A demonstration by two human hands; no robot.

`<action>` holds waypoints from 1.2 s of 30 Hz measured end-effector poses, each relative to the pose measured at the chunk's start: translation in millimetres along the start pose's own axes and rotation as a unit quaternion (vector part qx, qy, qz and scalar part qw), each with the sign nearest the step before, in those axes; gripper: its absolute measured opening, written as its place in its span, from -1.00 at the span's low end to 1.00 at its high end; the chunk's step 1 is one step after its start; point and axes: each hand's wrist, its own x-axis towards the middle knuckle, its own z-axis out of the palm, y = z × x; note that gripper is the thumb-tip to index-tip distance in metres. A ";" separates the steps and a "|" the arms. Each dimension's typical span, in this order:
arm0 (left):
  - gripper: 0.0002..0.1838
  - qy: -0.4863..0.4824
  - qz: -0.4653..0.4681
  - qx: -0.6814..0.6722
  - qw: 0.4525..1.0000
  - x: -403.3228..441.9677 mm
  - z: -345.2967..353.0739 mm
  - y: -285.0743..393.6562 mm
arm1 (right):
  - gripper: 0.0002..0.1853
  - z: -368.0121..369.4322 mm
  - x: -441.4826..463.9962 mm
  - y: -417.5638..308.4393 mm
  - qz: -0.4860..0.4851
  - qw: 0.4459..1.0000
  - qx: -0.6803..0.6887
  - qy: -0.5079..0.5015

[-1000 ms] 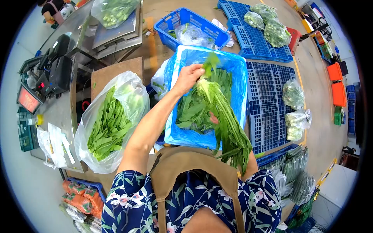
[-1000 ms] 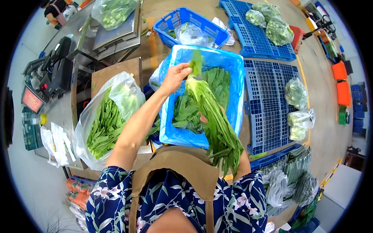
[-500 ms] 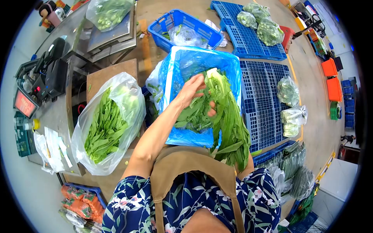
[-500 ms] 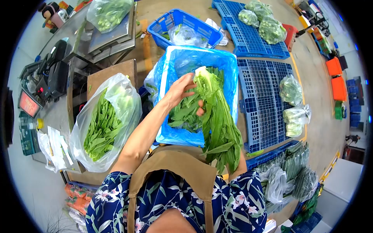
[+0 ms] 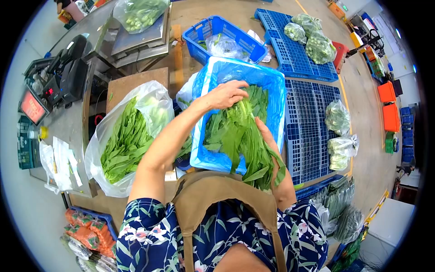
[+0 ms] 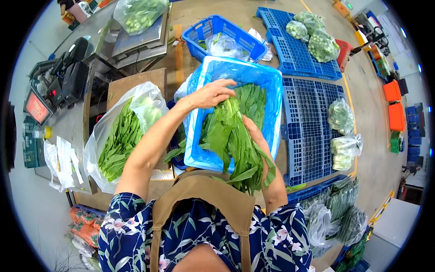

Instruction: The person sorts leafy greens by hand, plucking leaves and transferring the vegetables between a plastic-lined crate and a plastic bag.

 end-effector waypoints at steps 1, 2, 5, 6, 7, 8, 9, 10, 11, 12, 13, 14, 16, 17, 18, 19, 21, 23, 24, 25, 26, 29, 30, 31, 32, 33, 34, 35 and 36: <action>-0.70 -0.072 -0.021 -0.034 0.997 3.5 -11.4 5.9 | -0.48 16.6 -7.8 -0.8 -0.001 1.000 0.017 0.014; -0.73 -0.142 -0.041 -0.067 0.987 5.7 -20.8 9.7 | -0.49 36.5 -18.9 -2.9 -0.001 0.999 0.034 0.028; -0.77 -0.127 -0.007 -0.070 0.989 3.7 -26.9 15.2 | -0.51 41.7 -21.5 -6.8 0.014 0.999 0.040 0.028; -0.77 -0.123 -0.012 -0.063 0.990 2.3 -25.1 18.9 | -0.51 34.1 -19.8 -7.9 0.021 0.999 0.036 0.023; -0.80 -0.113 -0.052 -0.043 0.991 2.5 -22.1 23.4 | -0.51 22.8 -18.2 -9.5 0.043 0.998 0.047 0.009; -0.81 -0.065 -0.071 -0.051 0.994 1.9 -17.6 29.0 | -0.50 9.9 -15.6 -10.2 0.046 0.998 0.043 0.001; -0.81 -0.017 -0.089 -0.059 0.994 1.4 -13.1 35.8 | -0.50 3.4 -13.2 -11.3 0.048 0.998 0.039 -0.008; -0.82 0.031 -0.106 -0.067 0.992 2.8 -9.9 39.2 | -0.50 -1.8 -12.1 -11.8 0.050 0.998 0.035 -0.016; -0.80 0.111 -0.081 -0.088 0.986 2.4 0.4 27.8 | -0.49 -6.2 -14.0 -10.6 0.044 0.998 0.030 -0.011; -0.79 0.155 -0.148 -0.191 0.958 4.8 4.4 26.6 | -0.48 -0.5 -18.8 -8.8 0.040 0.999 0.026 -0.005; -0.78 0.197 -0.213 -0.290 0.912 6.9 8.2 25.2 | -0.47 2.2 -22.2 -7.2 0.036 0.999 0.021 0.000; -0.77 0.235 -0.274 -0.384 0.850 8.3 10.4 23.0 | -0.46 -2.6 -22.7 -6.3 0.041 0.998 0.033 0.024; -0.76 0.293 -0.325 -0.493 0.752 9.5 12.1 19.1 | -0.44 -13.2 -23.5 -5.1 0.052 0.994 0.057 0.072; -0.78 0.324 -0.344 -0.523 0.710 7.7 13.3 17.4 | -0.41 -16.8 -25.7 -3.4 0.045 0.997 0.040 0.040; -0.79 0.353 -0.360 -0.551 0.665 7.9 12.2 17.0 | -0.39 -17.2 -27.7 -4.0 0.036 0.999 0.021 0.007; -0.82 0.333 -0.361 -0.570 0.659 2.1 25.2 -1.8 | -0.36 -17.7 -30.1 -5.7 0.027 0.999 0.001 -0.025; -0.84 0.279 -0.446 -0.407 0.746 -19.9 55.8 -24.7 | -0.35 -16.0 -33.1 -11.0 -0.007 0.999 -0.030 -0.036; -0.81 0.132 -0.504 -0.141 0.842 -55.4 91.9 -73.7 | -0.32 -18.7 -33.3 -9.0 -0.083 0.989 -0.112 0.055; -0.78 0.010 -0.502 0.044 0.863 -77.9 108.9 -104.5 | -0.32 -17.2 -33.8 -9.3 -0.092 0.992 -0.078 0.045; -0.74 -0.013 -0.537 0.070 0.840 -94.5 117.2 -105.8 | -0.32 -14.6 -33.3 -11.7 -0.100 0.993 -0.045 0.034; -0.70 -0.036 -0.570 0.097 0.815 -108.7 125.0 -101.1 | -0.33 -11.5 -32.3 -14.3 -0.109 0.994 -0.011 0.023; -0.70 -0.007 -0.486 0.158 0.860 -120.9 138.0 -94.7 | -0.33 -9.9 -30.8 -21.4 -0.109 0.994 -0.029 0.002; -0.69 0.000 -0.459 0.063 0.886 -112.6 134.5 -88.5 | -0.32 -11.4 -29.6 -23.7 -0.098 0.994 -0.040 -0.005; -0.67 0.008 -0.429 -0.033 0.903 -93.6 121.7 -75.6 | -0.33 -19.4 -23.7 -24.5 -0.090 0.995 -0.034 0.018; -0.65 0.016 -0.396 -0.129 0.909 -76.6 109.5 -57.3 | -0.33 -21.1 -18.3 -27.6 -0.085 0.996 -0.034 -0.007; -0.64 0.057 -0.380 -0.178 0.906 -59.7 98.2 -28.4 | -0.34 -22.0 -11.3 -30.6 -0.079 0.996 -0.034 -0.033; -0.62 0.102 -0.361 -0.224 0.900 -41.9 86.3 -3.3 | -0.34 -22.0 -1.9 -35.5 -0.073 0.995 -0.036 -0.063; -0.60 0.092 -0.362 -0.256 0.892 -30.8 75.9 8.7 | -0.34 -26.1 10.1 -40.4 -0.084 0.994 -0.034 -0.056; -0.58 0.082 -0.363 -0.287 0.883 -21.7 66.2 16.4 | -0.33 -33.8 23.6 -44.5 -0.095 0.994 -0.032 -0.050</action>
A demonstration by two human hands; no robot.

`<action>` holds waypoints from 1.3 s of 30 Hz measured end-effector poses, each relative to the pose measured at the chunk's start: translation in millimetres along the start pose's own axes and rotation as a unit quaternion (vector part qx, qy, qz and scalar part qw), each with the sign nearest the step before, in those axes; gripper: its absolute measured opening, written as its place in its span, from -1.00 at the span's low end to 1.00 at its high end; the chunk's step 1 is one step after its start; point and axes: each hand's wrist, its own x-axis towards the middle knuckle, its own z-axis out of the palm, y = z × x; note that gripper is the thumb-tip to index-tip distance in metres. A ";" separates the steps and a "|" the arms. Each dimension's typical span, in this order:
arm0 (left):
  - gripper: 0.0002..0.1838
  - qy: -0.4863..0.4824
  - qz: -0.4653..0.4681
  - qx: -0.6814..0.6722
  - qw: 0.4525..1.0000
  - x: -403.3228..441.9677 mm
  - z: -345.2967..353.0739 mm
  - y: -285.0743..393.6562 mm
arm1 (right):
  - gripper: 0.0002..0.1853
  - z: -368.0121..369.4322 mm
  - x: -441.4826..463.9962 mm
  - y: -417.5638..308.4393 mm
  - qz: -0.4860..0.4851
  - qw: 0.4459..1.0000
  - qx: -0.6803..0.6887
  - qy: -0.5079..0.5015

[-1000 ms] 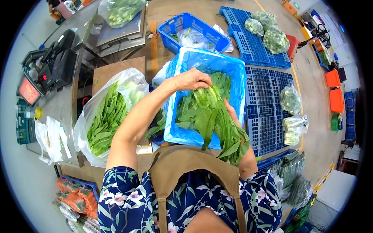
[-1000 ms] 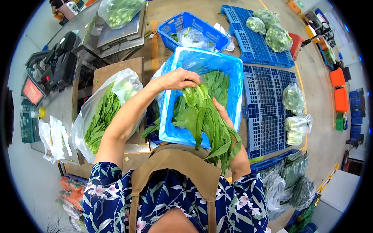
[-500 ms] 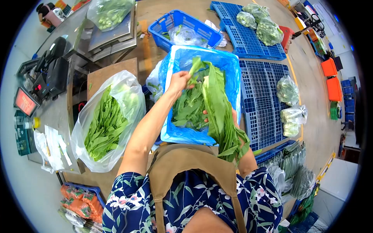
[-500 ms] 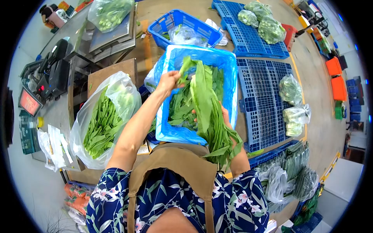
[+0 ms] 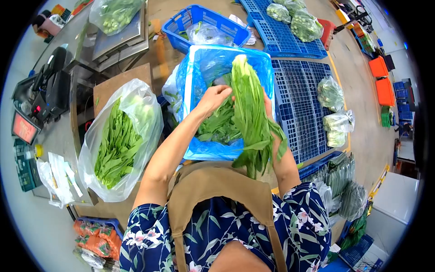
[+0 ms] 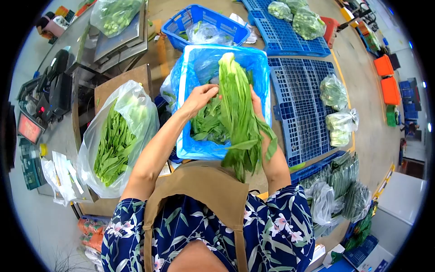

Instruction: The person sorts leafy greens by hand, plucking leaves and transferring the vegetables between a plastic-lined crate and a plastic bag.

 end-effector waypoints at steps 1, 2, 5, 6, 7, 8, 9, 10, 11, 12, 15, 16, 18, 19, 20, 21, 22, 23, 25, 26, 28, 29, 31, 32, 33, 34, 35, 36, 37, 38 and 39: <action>-0.56 -0.018 -0.009 -0.026 0.999 -0.5 -0.3 7.5 | -0.33 -0.2 10.3 -1.4 -0.011 1.000 0.000 0.006; -0.55 0.002 0.009 -0.033 0.999 -3.4 1.3 11.8 | -0.33 0.2 18.6 -3.9 -0.021 1.000 -0.003 0.007; -0.50 0.024 0.032 -0.030 0.999 -19.6 -2.0 26.1 | -0.32 24.4 36.6 -20.8 -0.051 0.998 -0.023 -0.030; -0.48 0.034 0.070 -0.012 0.997 -22.1 -1.2 18.8 | -0.32 28.7 41.7 -27.0 -0.066 0.996 -0.033 -0.048; -0.47 0.030 0.071 0.019 0.997 -32.5 -2.6 23.2 | -0.32 31.6 46.4 -33.6 -0.082 0.994 -0.042 -0.065; -0.45 0.026 0.073 0.049 0.996 -45.1 -3.5 27.5 | -0.32 33.2 51.1 -39.5 -0.097 0.990 -0.052 -0.082; -0.44 0.066 0.118 0.117 0.984 -55.9 -1.8 26.3 | -0.38 34.0 55.3 -44.4 -0.111 0.990 -0.053 -0.073; -0.46 0.085 0.169 0.154 0.970 -66.0 -1.2 25.6 | -0.39 31.9 60.3 -49.3 -0.125 0.989 -0.052 -0.057; -0.47 0.099 0.203 0.191 0.955 -73.3 -0.3 22.7 | -0.41 26.1 66.5 -53.2 -0.139 0.988 -0.051 -0.042; -0.47 0.112 0.236 0.228 0.938 -80.2 0.9 19.8 | -0.42 19.3 73.7 -56.6 -0.153 0.987 -0.049 -0.026; -0.47 0.172 0.231 0.329 0.899 -91.1 6.5 23.8 | -0.48 12.7 89.7 -56.7 -0.210 0.976 -0.059 -0.008; -0.46 0.200 0.244 0.374 0.872 -89.9 7.8 22.8 | -0.49 15.0 92.7 -55.9 -0.225 0.973 -0.059 -0.001; -0.48 0.223 0.258 0.383 0.859 -85.7 12.0 19.3 | -0.54 14.3 98.9 -52.7 -0.206 0.978 -0.018 -0.017; -0.49 0.232 0.259 0.407 0.845 -85.2 14.3 20.0 | -0.56 14.0 101.0 -51.0 -0.195 0.980 0.003 -0.024; -0.50 0.241 0.261 0.432 0.829 -83.7 16.0 20.7 | -0.56 13.5 102.3 -49.0 -0.197 0.980 0.007 -0.016; -0.63 0.246 0.257 0.426 0.832 -79.4 17.6 17.5 | -0.56 16.9 101.0 -46.8 -0.199 0.980 0.012 -0.009; -0.68 0.247 0.259 0.408 0.840 -77.2 17.0 13.4 | -0.56 19.8 101.6 -46.4 -0.202 0.979 0.016 -0.002; -0.73 0.247 0.262 0.389 0.848 -75.6 17.2 9.4 | -0.53 15.1 106.4 -47.2 -0.214 0.977 0.005 -0.011; -0.86 0.227 0.265 0.364 0.864 -82.2 16.2 12.7 | -0.51 15.8 108.6 -54.5 -0.259 0.965 -0.023 -0.006; -0.86 0.196 0.251 0.390 0.864 -86.2 16.6 5.2 | -0.49 15.2 108.6 -59.0 -0.282 0.959 -0.037 -0.002; -0.87 0.133 0.223 0.440 0.859 -93.2 17.5 -17.5 | -0.42 16.2 108.0 -74.0 -0.358 0.929 -0.093 0.017; -0.67 0.043 0.154 0.494 0.855 -98.7 16.1 -27.3 | -0.41 15.9 106.9 -80.9 -0.383 0.916 -0.112 0.035; -0.42 0.046 0.079 0.423 0.901 -95.5 14.7 -20.7 | -0.35 28.7 101.0 -90.3 -0.437 0.884 -0.150 0.065; -0.30 0.048 0.041 0.386 0.920 -93.2 13.5 -17.8 | -0.34 40.5 97.1 -92.9 -0.448 0.867 -0.203 0.077; -0.07 0.073 0.111 0.357 0.925 -78.2 6.3 -19.2 | -0.32 51.9 92.4 -92.9 -0.456 0.848 -0.255 0.091; -0.08 0.084 0.176 0.300 0.934 -63.8 -2.1 -1.6 | -0.31 63.2 87.9 -91.2 -0.461 0.826 -0.306 0.105; -0.09 0.096 0.240 0.240 0.936 -49.6 -9.1 21.5 | -0.27 75.8 85.2 -87.9 -0.455 0.804 -0.364 0.115; -0.12 0.129 0.260 0.229 0.929 -34.3 -11.8 37.2 | -0.25 98.7 79.0 -78.0 -0.460 0.775 -0.414 0.129; -0.15 0.163 0.280 0.218 0.921 -21.0 -12.1 51.0 | -0.25 113.7 77.0 -69.0 -0.433 0.784 -0.430 0.116; -0.18 0.145 0.274 0.122 0.943 -10.8 -12.4 65.0 | -0.25 123.3 77.1 -62.0 -0.406 0.792 -0.444 0.101; -0.20 0.126 0.266 0.025 0.955 -2.2 -12.8 78.0 | -0.25 120.3 84.8 -55.7 -0.405 0.779 -0.474 0.063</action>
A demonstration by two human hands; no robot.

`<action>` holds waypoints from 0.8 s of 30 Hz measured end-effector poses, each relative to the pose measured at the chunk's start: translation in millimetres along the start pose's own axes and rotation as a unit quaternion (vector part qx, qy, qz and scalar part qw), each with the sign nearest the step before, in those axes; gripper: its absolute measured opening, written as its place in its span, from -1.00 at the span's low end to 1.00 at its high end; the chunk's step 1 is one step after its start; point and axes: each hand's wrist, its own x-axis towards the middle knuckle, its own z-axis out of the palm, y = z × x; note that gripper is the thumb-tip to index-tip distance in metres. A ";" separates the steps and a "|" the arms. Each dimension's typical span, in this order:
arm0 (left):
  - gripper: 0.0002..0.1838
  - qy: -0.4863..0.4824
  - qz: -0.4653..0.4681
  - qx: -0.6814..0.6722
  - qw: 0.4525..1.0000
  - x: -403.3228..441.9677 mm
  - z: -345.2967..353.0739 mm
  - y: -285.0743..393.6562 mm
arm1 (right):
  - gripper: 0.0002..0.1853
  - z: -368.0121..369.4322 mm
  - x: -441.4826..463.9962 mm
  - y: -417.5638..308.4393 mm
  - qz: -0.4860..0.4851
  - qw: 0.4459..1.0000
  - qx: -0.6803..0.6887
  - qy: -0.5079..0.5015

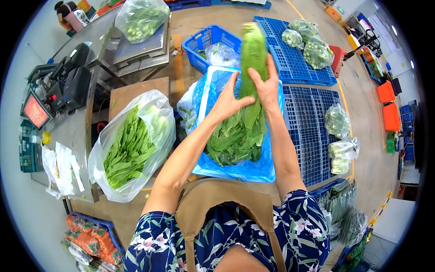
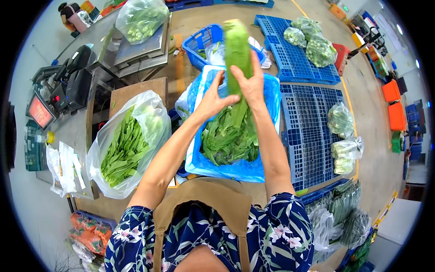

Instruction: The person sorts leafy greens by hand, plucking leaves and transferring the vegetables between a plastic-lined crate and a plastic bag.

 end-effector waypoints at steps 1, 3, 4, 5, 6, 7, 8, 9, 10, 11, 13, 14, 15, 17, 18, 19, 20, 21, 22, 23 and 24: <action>-0.23 0.006 -0.022 -0.097 0.995 6.6 0.3 2.6 | -0.25 6.8 0.5 4.0 -0.025 0.999 -0.014 -0.041; -0.34 -0.023 -0.119 -0.313 0.942 5.0 -6.0 0.4 | -0.22 7.6 -0.2 -2.2 0.033 0.992 0.026 -0.116; -0.36 -0.039 -0.132 -0.374 0.917 -1.1 -12.8 -7.6 | -0.20 3.0 2.0 -8.5 0.071 0.990 0.016 -0.118; -0.39 -0.056 -0.146 -0.432 0.888 -6.4 -19.8 -16.0 | -0.18 -3.4 4.8 -12.4 0.109 0.987 0.005 -0.119; -0.41 -0.078 -0.159 -0.449 0.876 -9.8 -25.9 -18.6 | -0.14 -14.7 11.2 -11.6 0.098 0.978 -0.112 -0.144; -0.40 -0.105 -0.176 -0.461 0.863 -11.5 -32.9 -18.9 | -0.13 -22.2 14.9 -1.1 0.135 0.972 -0.069 -0.178; -0.39 -0.131 -0.193 -0.475 0.848 -12.3 -39.3 -19.7 | -0.11 -27.6 15.5 18.0 0.173 0.961 -0.027 -0.212; -0.38 -0.156 -0.208 -0.489 0.833 -10.9 -43.5 -20.1 | -0.09 -27.9 12.9 35.5 0.208 0.946 0.015 -0.247; -0.36 -0.175 -0.222 -0.455 0.844 -8.9 -45.8 -19.0 | -0.17 -20.6 5.1 48.3 0.219 0.924 0.146 -0.277; -0.36 -0.192 -0.220 -0.398 0.870 -7.6 -46.5 -17.7 | -0.20 -14.4 -3.0 60.4 0.283 0.897 0.225 -0.255; -0.36 -0.219 -0.211 -0.281 0.910 -4.6 -44.8 -14.9 | -0.26 -3.2 -15.7 78.0 0.402 0.811 0.373 -0.204; -0.36 -0.200 -0.190 -0.204 0.939 -4.9 -43.4 -19.1 | -0.34 -0.4 -18.5 86.4 0.380 0.834 0.363 -0.166; -0.35 -0.132 -0.201 -0.065 0.969 -8.5 -41.1 -19.0 | -0.34 -0.7 -20.5 94.6 0.375 0.828 0.386 -0.159; -0.33 0.009 -0.205 0.220 0.954 -11.7 -40.9 -16.3 | -0.35 -6.3 -16.1 107.2 0.357 0.815 0.433 -0.146; -0.34 0.071 -0.130 0.198 0.969 -20.3 -42.8 -25.4 | -0.36 -9.9 -15.6 105.1 0.343 0.822 0.438 -0.124; -0.35 0.033 -0.155 0.149 0.976 -29.4 -46.5 -17.1 | -0.36 -14.1 -15.0 100.3 0.340 0.817 0.457 -0.088; -0.37 -0.007 -0.180 0.097 0.979 -42.4 -48.3 -8.2 | -0.41 -20.8 -10.2 98.5 0.345 0.805 0.477 -0.080; -0.39 -0.047 -0.206 0.043 0.977 -56.6 -46.3 -1.1 | -0.47 -28.7 -7.5 98.4 0.351 0.792 0.495 -0.071; -0.42 -0.034 -0.205 0.052 0.977 -69.5 -39.2 -0.3 | -0.46 -33.8 -4.4 102.0 0.335 0.803 0.490 -0.050; -0.45 -0.021 -0.202 0.061 0.977 -79.6 -31.5 -0.7 | -0.45 -37.4 -1.6 105.9 0.317 0.814 0.485 -0.029; -0.44 -0.009 -0.201 0.057 0.978 -86.4 -26.4 -0.3 | -0.45 -40.6 -1.0 108.4 0.309 0.819 0.483 -0.008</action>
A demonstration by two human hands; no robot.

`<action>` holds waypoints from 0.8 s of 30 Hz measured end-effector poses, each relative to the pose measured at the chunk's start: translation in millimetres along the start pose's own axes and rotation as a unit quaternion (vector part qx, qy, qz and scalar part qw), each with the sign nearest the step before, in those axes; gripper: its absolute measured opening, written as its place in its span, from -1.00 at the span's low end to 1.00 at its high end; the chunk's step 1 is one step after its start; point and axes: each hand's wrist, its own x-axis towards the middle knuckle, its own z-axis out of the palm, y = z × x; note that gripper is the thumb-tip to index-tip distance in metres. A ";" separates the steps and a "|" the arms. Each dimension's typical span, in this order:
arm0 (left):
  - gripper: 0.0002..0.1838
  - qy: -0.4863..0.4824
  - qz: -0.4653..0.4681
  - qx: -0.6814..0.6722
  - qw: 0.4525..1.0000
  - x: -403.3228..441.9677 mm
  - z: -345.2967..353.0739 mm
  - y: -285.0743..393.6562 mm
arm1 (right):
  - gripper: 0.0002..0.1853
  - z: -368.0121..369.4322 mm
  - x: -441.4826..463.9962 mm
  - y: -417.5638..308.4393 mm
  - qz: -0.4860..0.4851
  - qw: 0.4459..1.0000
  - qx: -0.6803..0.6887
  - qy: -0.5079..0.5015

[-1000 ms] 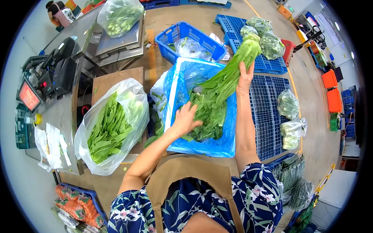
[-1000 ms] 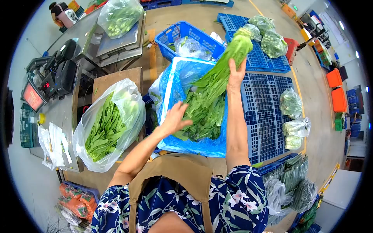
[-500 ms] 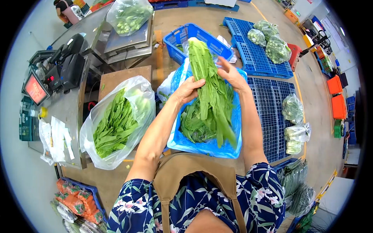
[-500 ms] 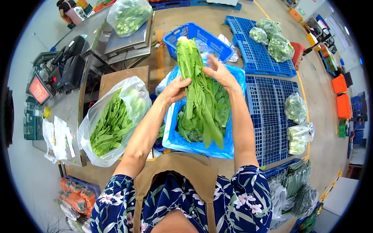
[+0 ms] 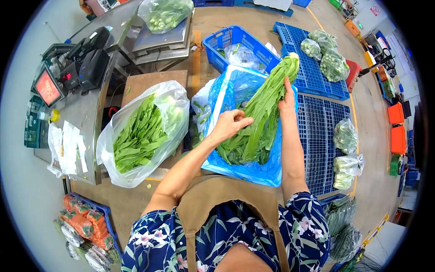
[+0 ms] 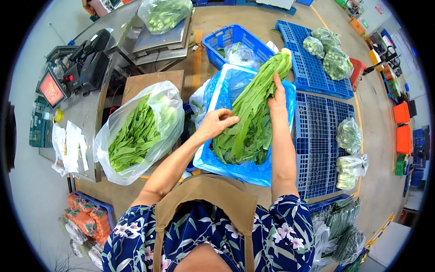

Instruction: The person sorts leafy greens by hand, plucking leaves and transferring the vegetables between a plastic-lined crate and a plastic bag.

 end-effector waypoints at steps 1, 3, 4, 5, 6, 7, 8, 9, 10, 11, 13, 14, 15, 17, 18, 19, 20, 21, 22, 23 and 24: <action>-0.37 -0.003 0.000 0.008 1.000 -3.4 2.3 -1.3 | -0.46 -3.8 1.6 -1.7 -0.020 1.000 -0.013 0.020; -0.37 0.105 0.130 0.077 0.983 -11.5 11.6 1.9 | -0.49 -5.3 3.2 -1.6 -0.059 0.996 -0.039 0.058; -0.40 0.124 0.153 0.106 0.975 -13.1 12.7 2.2 | -0.54 -0.6 -1.3 -3.4 -0.048 0.996 -0.036 0.060; -0.44 0.144 0.175 0.136 0.964 -14.2 12.6 2.6 | -0.54 -4.2 -1.8 -1.1 -0.057 0.994 -0.052 0.082; -0.47 0.165 0.197 0.165 0.952 -15.0 13.0 3.1 | -0.54 -12.7 0.7 -0.4 -0.064 0.990 -0.068 0.102; -0.53 0.156 0.188 0.161 0.956 -12.7 18.2 -5.0 | -0.55 -12.9 3.4 -0.6 -0.069 0.987 -0.083 0.118; -0.58 0.153 0.180 0.164 0.958 -6.1 22.6 -19.7 | -0.55 -11.6 2.8 -1.7 -0.062 0.988 -0.086 0.114; -0.64 0.157 0.166 0.170 0.959 -1.5 21.6 -29.6 | -0.54 -4.3 -3.2 -1.8 -0.048 0.989 -0.086 0.106; -0.68 0.142 0.164 0.185 0.958 0.2 22.1 -31.7 | -0.51 0.0 -6.4 -2.8 -0.041 0.989 -0.100 0.105; -0.72 0.128 0.158 0.198 0.959 1.4 23.9 -33.7 | -0.48 -2.9 -5.7 -4.0 -0.046 0.987 -0.106 0.110; -0.79 0.127 0.174 0.170 0.962 -3.2 22.1 -25.6 | -0.44 -20.2 5.5 -14.8 -0.044 0.989 -0.112 0.085; -0.81 0.118 0.170 0.175 0.963 -5.7 22.1 -22.5 | -0.43 -27.0 11.5 -20.3 -0.056 0.987 -0.125 0.081; -0.82 0.106 0.168 0.177 0.964 -8.8 21.0 -21.4 | -0.43 -34.5 18.0 -29.4 -0.068 0.985 -0.123 0.100; -0.83 -0.048 0.088 0.248 0.963 -17.4 13.8 -23.2 | -0.38 -22.7 20.0 -50.3 -0.128 0.960 -0.157 0.191; -0.80 -0.093 0.068 0.244 0.963 -24.2 19.1 -42.7 | -0.35 -30.1 26.0 -64.5 -0.120 0.971 -0.130 0.159; -0.77 -0.104 0.056 0.254 0.960 -47.6 8.4 -34.0 | -0.37 -18.7 23.2 -74.5 -0.110 0.973 -0.109 0.169; -0.74 -0.037 0.062 0.291 0.954 -60.6 11.4 -54.8 | -0.40 -4.6 14.6 -76.9 -0.079 0.988 -0.106 0.081; -0.71 0.028 0.067 0.326 0.943 -69.4 11.9 -75.0 | -0.43 11.6 5.4 -78.7 -0.046 0.993 -0.106 -0.007; -0.69 0.044 0.030 0.335 0.941 -77.1 -4.0 -68.1 | -0.45 39.8 -12.1 -71.1 -0.030 0.990 -0.116 -0.075; -0.67 0.059 -0.007 0.344 0.937 -86.4 -26.9 -61.3 | -0.47 72.0 -32.6 -52.3 -0.027 0.985 -0.133 -0.107; -0.67 0.143 0.045 0.396 0.906 -98.4 -53.1 -66.2 | -0.49 106.6 -54.1 -29.0 -0.036 0.981 -0.157 -0.107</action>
